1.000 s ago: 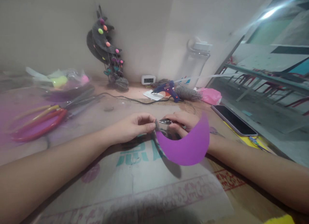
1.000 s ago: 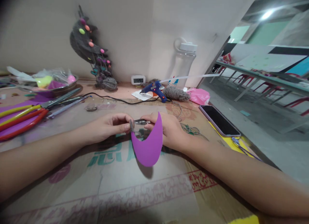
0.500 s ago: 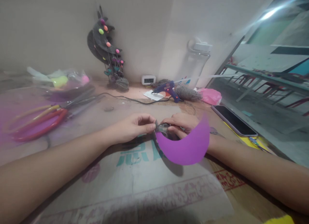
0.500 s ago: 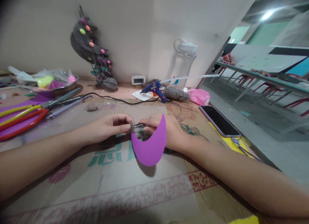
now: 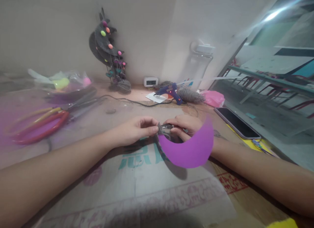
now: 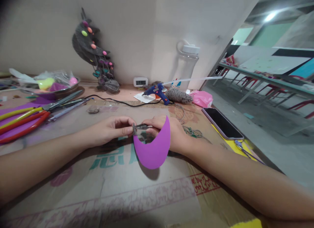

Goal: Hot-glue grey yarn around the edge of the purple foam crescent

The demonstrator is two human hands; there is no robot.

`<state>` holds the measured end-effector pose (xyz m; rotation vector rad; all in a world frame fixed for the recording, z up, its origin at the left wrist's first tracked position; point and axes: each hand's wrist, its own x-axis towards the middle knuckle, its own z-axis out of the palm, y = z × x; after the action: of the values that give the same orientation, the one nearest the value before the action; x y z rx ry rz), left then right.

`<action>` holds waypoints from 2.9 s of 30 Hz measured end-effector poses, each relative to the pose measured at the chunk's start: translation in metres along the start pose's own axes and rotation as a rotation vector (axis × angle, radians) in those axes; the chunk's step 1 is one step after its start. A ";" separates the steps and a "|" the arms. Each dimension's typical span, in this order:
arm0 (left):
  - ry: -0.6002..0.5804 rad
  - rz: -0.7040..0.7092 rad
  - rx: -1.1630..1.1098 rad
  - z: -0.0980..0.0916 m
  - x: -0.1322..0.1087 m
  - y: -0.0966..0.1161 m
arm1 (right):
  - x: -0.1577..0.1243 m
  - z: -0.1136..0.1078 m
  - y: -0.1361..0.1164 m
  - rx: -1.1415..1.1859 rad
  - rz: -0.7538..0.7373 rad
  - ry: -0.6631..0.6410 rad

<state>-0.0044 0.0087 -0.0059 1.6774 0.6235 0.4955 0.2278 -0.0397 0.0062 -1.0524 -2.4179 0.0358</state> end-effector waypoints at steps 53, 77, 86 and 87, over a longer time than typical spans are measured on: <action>-0.016 -0.008 0.039 -0.001 0.000 0.000 | 0.000 0.004 0.003 0.136 0.062 -0.034; 0.036 -0.030 0.087 -0.001 -0.002 0.004 | 0.003 0.008 0.006 0.259 -0.066 0.055; 0.022 -0.070 0.037 0.000 -0.003 0.005 | 0.000 0.015 0.014 0.237 -0.045 0.076; 0.021 -0.072 0.033 0.000 -0.003 0.005 | 0.000 0.015 0.014 0.238 -0.046 0.077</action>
<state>-0.0062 0.0062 -0.0011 1.6766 0.7082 0.4544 0.2304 -0.0271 -0.0100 -0.8741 -2.2999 0.2558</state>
